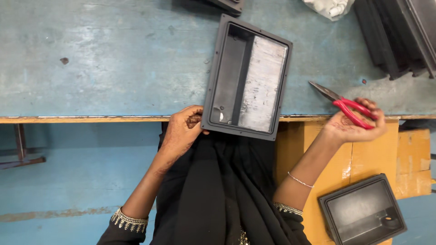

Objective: The person uses red-handled pliers to press small white components into a black rectangular housing on a workbench. The person repeatedly positions and presses the components into place, then sets the housing aside.

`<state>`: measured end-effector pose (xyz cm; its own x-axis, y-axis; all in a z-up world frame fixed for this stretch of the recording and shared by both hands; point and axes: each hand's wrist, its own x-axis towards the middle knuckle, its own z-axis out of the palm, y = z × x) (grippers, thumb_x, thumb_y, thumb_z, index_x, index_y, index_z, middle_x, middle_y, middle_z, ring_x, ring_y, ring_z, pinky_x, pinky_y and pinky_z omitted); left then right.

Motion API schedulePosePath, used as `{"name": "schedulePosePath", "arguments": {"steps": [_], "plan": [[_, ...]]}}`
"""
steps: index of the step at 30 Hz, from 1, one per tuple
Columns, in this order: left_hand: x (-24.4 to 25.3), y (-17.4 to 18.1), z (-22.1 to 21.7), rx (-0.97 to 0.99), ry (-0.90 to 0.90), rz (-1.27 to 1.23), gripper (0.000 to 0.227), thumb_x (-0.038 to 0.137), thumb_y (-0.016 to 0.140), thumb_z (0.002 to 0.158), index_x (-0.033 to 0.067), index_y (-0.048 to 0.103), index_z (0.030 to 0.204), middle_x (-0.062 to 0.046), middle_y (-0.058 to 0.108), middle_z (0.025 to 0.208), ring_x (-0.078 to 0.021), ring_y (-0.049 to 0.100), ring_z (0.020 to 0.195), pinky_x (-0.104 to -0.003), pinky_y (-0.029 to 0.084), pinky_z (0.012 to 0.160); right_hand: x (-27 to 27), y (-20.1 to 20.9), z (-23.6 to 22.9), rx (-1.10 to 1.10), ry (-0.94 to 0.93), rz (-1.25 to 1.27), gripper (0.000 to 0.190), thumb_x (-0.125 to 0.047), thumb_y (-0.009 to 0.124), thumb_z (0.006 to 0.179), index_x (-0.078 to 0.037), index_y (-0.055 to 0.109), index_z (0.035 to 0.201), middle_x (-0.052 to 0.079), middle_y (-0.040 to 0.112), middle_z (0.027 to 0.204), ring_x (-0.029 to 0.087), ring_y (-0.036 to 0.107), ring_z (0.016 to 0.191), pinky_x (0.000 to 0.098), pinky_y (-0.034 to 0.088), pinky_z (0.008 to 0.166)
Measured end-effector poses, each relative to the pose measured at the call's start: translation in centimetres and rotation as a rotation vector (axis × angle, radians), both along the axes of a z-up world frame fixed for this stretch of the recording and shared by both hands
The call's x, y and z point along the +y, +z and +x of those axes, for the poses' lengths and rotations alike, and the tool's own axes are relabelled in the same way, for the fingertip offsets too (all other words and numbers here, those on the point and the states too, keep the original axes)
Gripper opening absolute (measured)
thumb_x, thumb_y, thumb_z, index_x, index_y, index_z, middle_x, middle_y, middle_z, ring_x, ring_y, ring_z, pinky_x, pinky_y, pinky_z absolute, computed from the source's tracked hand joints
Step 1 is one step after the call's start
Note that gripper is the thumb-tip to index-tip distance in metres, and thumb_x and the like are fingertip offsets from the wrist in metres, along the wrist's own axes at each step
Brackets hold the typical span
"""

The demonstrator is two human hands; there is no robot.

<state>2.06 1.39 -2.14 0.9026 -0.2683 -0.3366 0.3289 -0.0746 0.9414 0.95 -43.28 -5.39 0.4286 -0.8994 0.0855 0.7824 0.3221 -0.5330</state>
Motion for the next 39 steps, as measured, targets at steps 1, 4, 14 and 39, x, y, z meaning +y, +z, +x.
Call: {"name": "schedulePosePath", "arguments": {"steps": [1, 4, 14, 39], "plan": [[-0.1, 0.1, 0.1, 0.017, 0.003, -0.006, 0.025, 0.005, 0.068, 0.094, -0.0029, 0.069, 0.118, -0.008, 0.075, 0.094, -0.0102, 0.073, 0.079, -0.025, 0.061, 0.070, 0.2, -0.2, -0.1, 0.084, 0.010, 0.002, 0.015, -0.014, 0.056, 0.090, 0.000, 0.052, 0.084, 0.017, 0.059, 0.083, 0.032, 0.061, 0.079, 0.0455, 0.056, 0.079], [-0.2, 0.3, 0.0, -0.090, -0.029, 0.035, 0.023, 0.004, 0.068, 0.092, -0.0046, 0.067, 0.114, -0.006, 0.070, 0.093, -0.0103, 0.068, 0.070, -0.025, 0.057, 0.065, 1.5, -0.4, 0.0, 0.402, -0.014, -0.201, 0.008, -0.009, 0.055, 0.094, -0.002, 0.054, 0.096, 0.014, 0.061, 0.091, 0.026, 0.063, 0.084, 0.0399, 0.053, 0.077], [-1.5, 0.7, -1.7, -0.367, -0.043, 0.175, 0.020, -0.002, 0.055, 0.095, -0.0040, 0.057, 0.115, -0.010, 0.058, 0.104, -0.0137, 0.068, 0.074, -0.027, 0.055, 0.063, 8.6, 4.2, -0.4, 1.103, -0.766, -1.666, 0.039, 0.012, 0.068, 0.085, 0.000, 0.048, 0.115, 0.014, 0.052, 0.114, 0.029, 0.052, 0.111, 0.0413, 0.042, 0.096], [0.6, 0.5, -0.3, -0.136, -0.146, 0.028, 0.029, 0.000, 0.041, 0.100, -0.0015, 0.064, 0.119, -0.006, 0.071, 0.076, -0.0121, 0.071, 0.064, -0.023, 0.053, 0.053, 17.8, 4.3, -4.7, 1.030, 0.838, -0.581, 0.035, -0.020, 0.062, 0.103, 0.001, 0.042, 0.124, 0.010, 0.063, 0.064, 0.012, 0.056, 0.045, 0.0246, 0.044, 0.042]]}}
